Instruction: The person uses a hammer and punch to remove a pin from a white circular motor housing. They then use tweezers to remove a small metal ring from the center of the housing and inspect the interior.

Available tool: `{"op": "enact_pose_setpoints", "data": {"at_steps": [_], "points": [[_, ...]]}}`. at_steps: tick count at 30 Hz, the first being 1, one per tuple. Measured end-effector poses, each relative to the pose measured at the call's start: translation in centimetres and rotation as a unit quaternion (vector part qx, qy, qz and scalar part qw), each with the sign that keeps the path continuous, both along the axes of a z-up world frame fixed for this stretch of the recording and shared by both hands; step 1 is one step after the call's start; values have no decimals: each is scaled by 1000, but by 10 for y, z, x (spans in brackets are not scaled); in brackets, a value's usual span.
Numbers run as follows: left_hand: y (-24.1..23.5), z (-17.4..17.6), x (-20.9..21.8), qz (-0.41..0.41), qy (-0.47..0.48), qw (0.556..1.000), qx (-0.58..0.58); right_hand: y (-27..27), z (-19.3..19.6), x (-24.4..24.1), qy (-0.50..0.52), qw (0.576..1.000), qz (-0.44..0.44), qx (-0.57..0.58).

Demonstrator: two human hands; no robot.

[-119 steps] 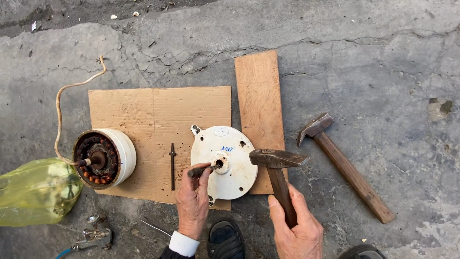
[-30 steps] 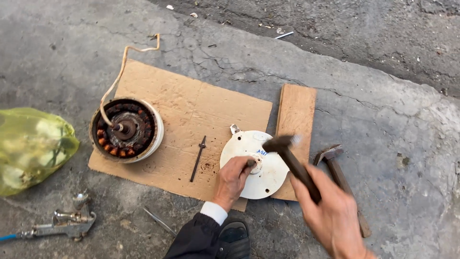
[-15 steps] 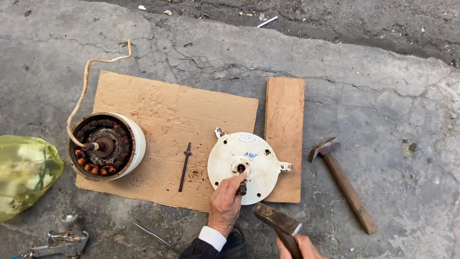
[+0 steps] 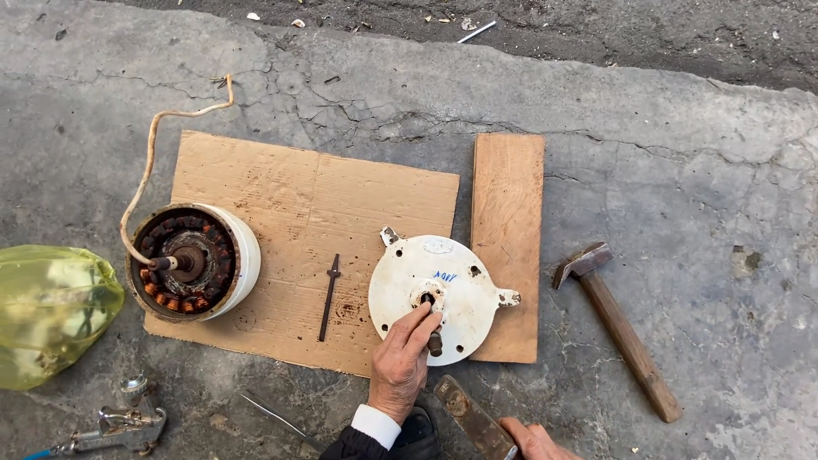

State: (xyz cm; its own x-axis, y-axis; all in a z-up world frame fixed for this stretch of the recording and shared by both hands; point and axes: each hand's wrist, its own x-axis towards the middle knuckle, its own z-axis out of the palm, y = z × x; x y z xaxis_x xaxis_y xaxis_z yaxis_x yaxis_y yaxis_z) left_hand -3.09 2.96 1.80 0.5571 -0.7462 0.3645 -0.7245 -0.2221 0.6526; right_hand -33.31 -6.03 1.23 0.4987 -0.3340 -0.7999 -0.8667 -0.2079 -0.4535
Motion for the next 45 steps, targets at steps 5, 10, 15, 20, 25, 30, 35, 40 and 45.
{"op": "enact_pose_setpoints", "data": {"at_steps": [5, 10, 15, 20, 25, 30, 35, 40, 45], "points": [[-2, 2, 4, -8, -3, 1000, -10, 21, 72, 72, -168, 897, -64, -404], [-1, -10, 9, -1, -38, 999, -3, 12, 69, 78, -254, 866, -61, -426], [-2, -9, 12, -11, -53, 998, -12, -17, 86, 95, -330, 854, 26, -402], [-8, 0, 18, -13, -23, 1000, 11, -29, 72, 97, -306, 839, 163, -420], [-9, 12, 14, -20, -72, 997, -19, -24, 82, 93, -352, 821, 138, -428], [-1, -5, 9, 0, -79, 997, 8, -24, 78, 86, -338, 835, 123, -416], [0, -5, 12, -11, -82, 996, 9, -26, 69, 83, -333, 848, 114, -396], [0, -7, 11, -8, -65, 997, 34, -32, 64, 90, -289, 854, 182, -392], [-7, 15, 9, 10, -54, 998, -21, -31, 102, 105, -360, 846, 87, -384]]}}
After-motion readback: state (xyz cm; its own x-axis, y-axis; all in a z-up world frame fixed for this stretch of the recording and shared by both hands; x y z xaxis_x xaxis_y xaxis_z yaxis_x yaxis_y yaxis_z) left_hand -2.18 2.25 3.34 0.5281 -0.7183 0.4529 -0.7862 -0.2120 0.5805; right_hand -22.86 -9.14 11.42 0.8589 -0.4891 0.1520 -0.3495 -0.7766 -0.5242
